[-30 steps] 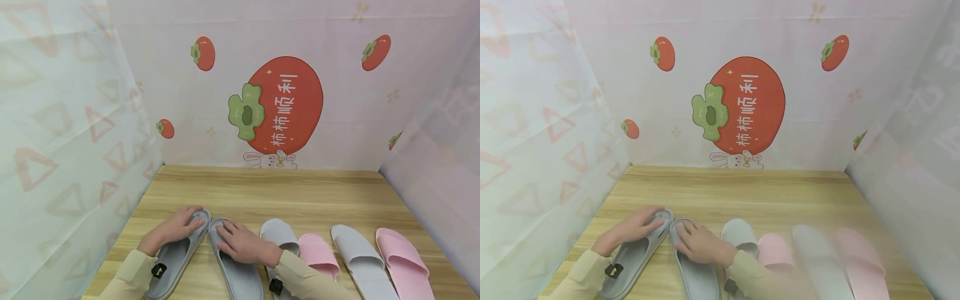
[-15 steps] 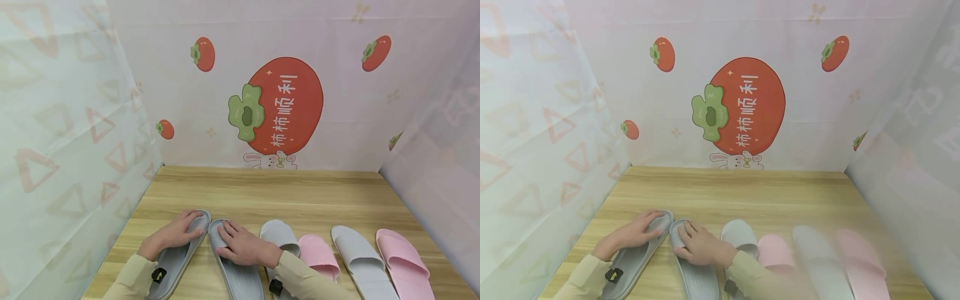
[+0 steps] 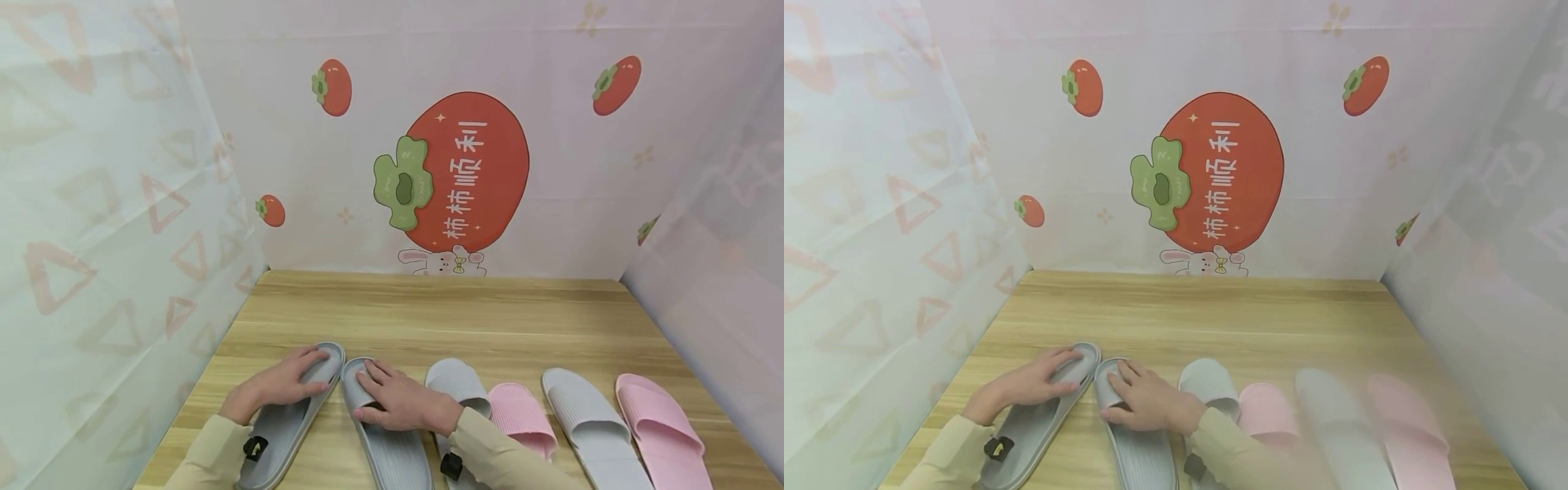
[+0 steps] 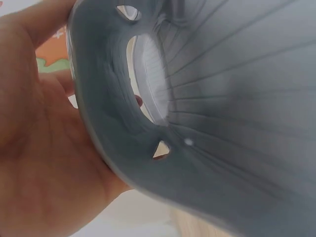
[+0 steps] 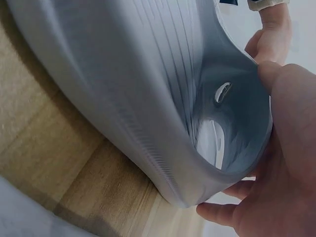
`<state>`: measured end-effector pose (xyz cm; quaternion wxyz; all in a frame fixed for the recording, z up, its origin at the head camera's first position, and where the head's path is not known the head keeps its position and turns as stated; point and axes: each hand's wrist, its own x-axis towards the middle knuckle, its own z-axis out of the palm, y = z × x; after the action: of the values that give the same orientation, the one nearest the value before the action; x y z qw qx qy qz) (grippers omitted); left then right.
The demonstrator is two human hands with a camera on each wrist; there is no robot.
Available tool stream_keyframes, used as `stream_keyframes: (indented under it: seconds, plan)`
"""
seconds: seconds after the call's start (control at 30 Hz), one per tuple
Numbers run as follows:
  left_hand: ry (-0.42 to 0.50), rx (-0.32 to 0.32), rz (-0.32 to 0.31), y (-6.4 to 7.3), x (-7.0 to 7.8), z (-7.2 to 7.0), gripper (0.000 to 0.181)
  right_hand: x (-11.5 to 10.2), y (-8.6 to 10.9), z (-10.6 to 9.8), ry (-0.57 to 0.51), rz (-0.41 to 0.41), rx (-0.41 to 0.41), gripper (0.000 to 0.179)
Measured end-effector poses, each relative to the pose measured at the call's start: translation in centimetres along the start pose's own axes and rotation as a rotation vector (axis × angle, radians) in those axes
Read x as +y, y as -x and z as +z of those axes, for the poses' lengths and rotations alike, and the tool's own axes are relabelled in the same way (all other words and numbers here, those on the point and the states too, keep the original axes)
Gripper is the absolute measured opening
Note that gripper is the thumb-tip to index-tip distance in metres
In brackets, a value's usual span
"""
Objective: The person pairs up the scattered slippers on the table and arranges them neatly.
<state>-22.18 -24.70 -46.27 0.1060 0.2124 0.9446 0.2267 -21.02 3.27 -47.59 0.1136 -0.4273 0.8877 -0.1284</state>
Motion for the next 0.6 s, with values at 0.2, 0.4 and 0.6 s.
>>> stream_keyframes:
  seconds: [0.2,0.4,0.6]
  plan:
    - [0.02,-0.039,0.013,0.1,-0.3,-0.2,0.079,0.2,-0.1,-0.1,-0.009,0.0,0.002,0.074]
    - [0.047,-0.105,0.006,0.3,-0.6,-0.6,0.091,0.7,-0.3,0.0,-0.061,0.022,-0.001,0.075]
    - [0.068,-0.16,0.014,0.3,-0.9,-0.9,0.099,1.2,-0.4,0.0,-0.073,0.033,0.014,0.074]
